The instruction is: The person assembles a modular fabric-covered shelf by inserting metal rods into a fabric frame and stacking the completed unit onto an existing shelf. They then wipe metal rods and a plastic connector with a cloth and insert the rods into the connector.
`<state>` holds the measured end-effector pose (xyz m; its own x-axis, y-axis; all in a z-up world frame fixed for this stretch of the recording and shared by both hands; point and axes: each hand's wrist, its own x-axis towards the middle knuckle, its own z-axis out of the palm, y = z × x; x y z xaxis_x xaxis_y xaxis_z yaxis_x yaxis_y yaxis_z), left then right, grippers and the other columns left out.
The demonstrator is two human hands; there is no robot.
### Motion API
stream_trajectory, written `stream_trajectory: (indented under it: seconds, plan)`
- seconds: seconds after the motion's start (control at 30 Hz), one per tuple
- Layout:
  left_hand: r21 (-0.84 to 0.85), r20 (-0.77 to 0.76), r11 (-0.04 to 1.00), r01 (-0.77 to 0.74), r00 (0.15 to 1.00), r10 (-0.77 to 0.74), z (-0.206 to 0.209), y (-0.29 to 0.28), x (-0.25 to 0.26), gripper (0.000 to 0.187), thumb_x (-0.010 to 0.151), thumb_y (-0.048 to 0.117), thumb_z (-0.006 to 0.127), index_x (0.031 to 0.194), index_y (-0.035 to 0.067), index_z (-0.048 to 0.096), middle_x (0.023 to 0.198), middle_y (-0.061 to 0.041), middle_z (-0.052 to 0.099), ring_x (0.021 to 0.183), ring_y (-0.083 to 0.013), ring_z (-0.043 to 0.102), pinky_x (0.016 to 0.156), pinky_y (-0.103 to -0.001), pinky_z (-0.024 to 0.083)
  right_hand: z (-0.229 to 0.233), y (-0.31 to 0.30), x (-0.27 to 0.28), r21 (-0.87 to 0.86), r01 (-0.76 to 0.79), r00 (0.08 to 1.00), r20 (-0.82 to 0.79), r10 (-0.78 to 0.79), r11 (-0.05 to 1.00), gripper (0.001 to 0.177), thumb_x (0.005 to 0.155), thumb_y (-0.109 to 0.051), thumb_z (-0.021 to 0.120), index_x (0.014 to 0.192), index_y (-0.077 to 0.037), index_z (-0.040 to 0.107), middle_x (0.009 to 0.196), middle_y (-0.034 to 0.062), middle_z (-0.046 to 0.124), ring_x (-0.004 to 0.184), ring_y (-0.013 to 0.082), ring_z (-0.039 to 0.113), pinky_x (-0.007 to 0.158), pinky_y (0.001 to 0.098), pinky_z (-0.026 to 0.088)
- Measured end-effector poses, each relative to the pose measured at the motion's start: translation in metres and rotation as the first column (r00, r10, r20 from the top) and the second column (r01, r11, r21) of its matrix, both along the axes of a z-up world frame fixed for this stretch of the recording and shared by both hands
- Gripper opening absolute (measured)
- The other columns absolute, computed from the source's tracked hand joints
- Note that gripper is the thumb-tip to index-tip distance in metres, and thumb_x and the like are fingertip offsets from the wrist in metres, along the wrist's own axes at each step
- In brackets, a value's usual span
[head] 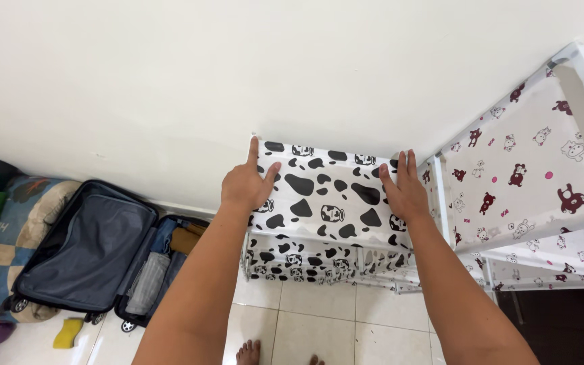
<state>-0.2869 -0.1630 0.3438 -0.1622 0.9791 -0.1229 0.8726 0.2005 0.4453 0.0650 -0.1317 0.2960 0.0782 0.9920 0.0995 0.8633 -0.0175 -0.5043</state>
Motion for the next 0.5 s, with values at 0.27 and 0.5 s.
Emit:
stream_trajectory:
  seconds: [0.27, 0.5]
  plan:
    - [-0.047, -0.057, 0.999, -0.004, 0.998, 0.001, 0.019, -0.007, 0.003, 0.090, 0.097, 0.066, 0.042, 0.167, 0.023, 0.005, 0.092, -0.017, 0.074, 0.089, -0.0344, 0.072, 0.079, -0.045, 0.058, 0.005, 0.002, -0.004, -0.069, 0.000, 1.000, 0.016, 0.001, 0.998, 0.107, 0.088, -0.082, 0.031, 0.163, -0.006, 0.016, 0.174, 0.0090, 0.006, 0.135, 0.0413, 0.052, 0.108, 0.0466, 0.045]
    - [-0.128, -0.149, 0.992, -0.007, 0.989, -0.012, 0.027, -0.010, 0.008, 0.088, 0.099, 0.066, 0.035, 0.167, 0.022, -0.001, 0.086, -0.016, 0.073, 0.080, -0.0314, 0.073, 0.071, -0.043, 0.060, -0.003, 0.003, 0.000, -0.034, -0.012, 1.000, 0.019, 0.012, 0.999, 0.106, 0.089, -0.080, 0.034, 0.164, -0.006, 0.017, 0.174, 0.0103, 0.008, 0.132, 0.0401, 0.056, 0.107, 0.0466, 0.046]
